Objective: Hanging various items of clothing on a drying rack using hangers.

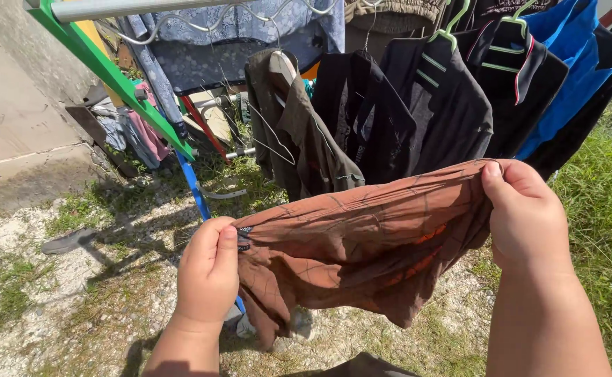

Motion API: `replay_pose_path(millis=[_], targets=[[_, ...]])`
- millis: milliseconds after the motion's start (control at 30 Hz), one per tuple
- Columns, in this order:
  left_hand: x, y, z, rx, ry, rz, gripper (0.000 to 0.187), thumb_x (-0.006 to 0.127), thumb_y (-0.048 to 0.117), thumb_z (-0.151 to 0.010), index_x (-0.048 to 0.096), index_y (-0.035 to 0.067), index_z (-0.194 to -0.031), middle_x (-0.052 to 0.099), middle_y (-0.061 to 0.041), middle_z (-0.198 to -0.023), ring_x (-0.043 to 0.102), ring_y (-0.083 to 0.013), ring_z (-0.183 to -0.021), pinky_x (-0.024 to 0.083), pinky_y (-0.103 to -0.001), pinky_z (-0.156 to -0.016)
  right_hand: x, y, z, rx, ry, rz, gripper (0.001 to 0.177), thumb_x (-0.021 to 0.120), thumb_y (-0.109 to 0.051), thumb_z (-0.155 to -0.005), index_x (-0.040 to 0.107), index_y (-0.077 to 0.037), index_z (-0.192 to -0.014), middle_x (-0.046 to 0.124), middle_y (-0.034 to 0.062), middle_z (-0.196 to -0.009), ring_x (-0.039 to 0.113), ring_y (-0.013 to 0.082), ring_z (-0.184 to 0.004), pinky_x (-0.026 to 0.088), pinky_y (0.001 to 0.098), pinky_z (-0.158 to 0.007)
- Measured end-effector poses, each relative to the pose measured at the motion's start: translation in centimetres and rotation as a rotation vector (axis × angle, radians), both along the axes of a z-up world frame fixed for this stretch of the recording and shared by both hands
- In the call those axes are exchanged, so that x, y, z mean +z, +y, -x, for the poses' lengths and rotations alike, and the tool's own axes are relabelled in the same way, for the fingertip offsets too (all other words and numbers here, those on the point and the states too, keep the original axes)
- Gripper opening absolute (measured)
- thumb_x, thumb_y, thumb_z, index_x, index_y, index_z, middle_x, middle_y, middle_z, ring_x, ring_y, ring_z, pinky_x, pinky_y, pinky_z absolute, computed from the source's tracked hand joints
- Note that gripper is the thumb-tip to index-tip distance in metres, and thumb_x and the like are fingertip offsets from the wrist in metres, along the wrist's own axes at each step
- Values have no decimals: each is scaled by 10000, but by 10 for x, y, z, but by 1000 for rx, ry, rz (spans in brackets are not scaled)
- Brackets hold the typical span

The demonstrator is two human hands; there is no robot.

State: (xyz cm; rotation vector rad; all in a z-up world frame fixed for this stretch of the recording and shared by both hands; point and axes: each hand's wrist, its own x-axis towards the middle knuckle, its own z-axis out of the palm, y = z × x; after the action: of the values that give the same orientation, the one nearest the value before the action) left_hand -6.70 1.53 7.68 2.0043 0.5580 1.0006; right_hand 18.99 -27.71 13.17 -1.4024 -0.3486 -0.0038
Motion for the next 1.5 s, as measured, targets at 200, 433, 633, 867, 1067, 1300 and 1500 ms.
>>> replay_pose_path(millis=[200, 433, 633, 867, 1067, 1300, 1500], targets=[[49, -10, 4, -374, -333, 637, 218, 519, 181, -1048, 611, 13, -1151, 673, -59, -1003, 621, -145, -938, 508, -321, -877, 4, 23, 9, 120, -20, 91, 199, 573, -192, -1052, 669, -25, -1104, 698, -2, -974, 622, 78, -867, 514, 240, -791], [75, 11, 10, -268, -635, 548, 174, 541, 151, -1083, 599, 20, -1183, 659, -41, -1077, 629, -122, -993, 515, -295, -925, 4, 33, 0, 132, -190, 274, 221, 599, -189, -1033, 682, -9, -1131, 680, -22, -992, 618, 66, -894, 506, 236, -797], [75, 8, 19, -44, -419, 186, 175, 621, 156, -1068, 669, 16, -1162, 675, -4, -992, 588, -74, -879, 498, -234, -813, 11, 35, 3, 75, -97, 217, 221, 632, -171, -1008, 706, -27, -1158, 706, -40, -989, 610, 46, -905, 485, 212, -815], [75, -7, 20, 75, -294, -67, 145, 666, 151, -1036, 701, 32, -1110, 673, 15, -926, 575, -60, -829, 489, -216, -767, 9, 42, 8, 3, -38, 134, 194, 652, -188, -1019, 699, -21, -1107, 688, -29, -947, 598, 73, -867, 476, 241, -793], [91, -47, 6, -147, -230, -37, 142, 667, 161, -986, 705, 36, -1042, 707, 11, -921, 649, -73, -801, 542, -240, -731, 37, 92, 106, 483, -675, 323, 823, 839, -266, -829, 437, -48, -1513, 497, 167, -1496, 458, 269, -1410, 402, 374, -1095], [61, -10, 16, -416, -7, 282, 261, 746, 169, -884, 672, 47, -1103, 713, -27, -938, 667, -100, -829, 550, -277, -717, 18, 138, 133, 861, -247, 436, 211, 804, -162, -924, 708, 20, -970, 672, 74, -857, 510, 98, -776, 516, 282, -695], [22, 7, 23, -441, 524, 505, 497, 839, 255, -754, 676, 22, -1162, 724, -114, -981, 658, -206, -858, 512, -361, -767, 18, 150, 115, 806, -223, 214, 92, 751, -88, -898, 726, -15, -949, 664, -5, -815, 592, 55, -764, 531, 251, -695]])
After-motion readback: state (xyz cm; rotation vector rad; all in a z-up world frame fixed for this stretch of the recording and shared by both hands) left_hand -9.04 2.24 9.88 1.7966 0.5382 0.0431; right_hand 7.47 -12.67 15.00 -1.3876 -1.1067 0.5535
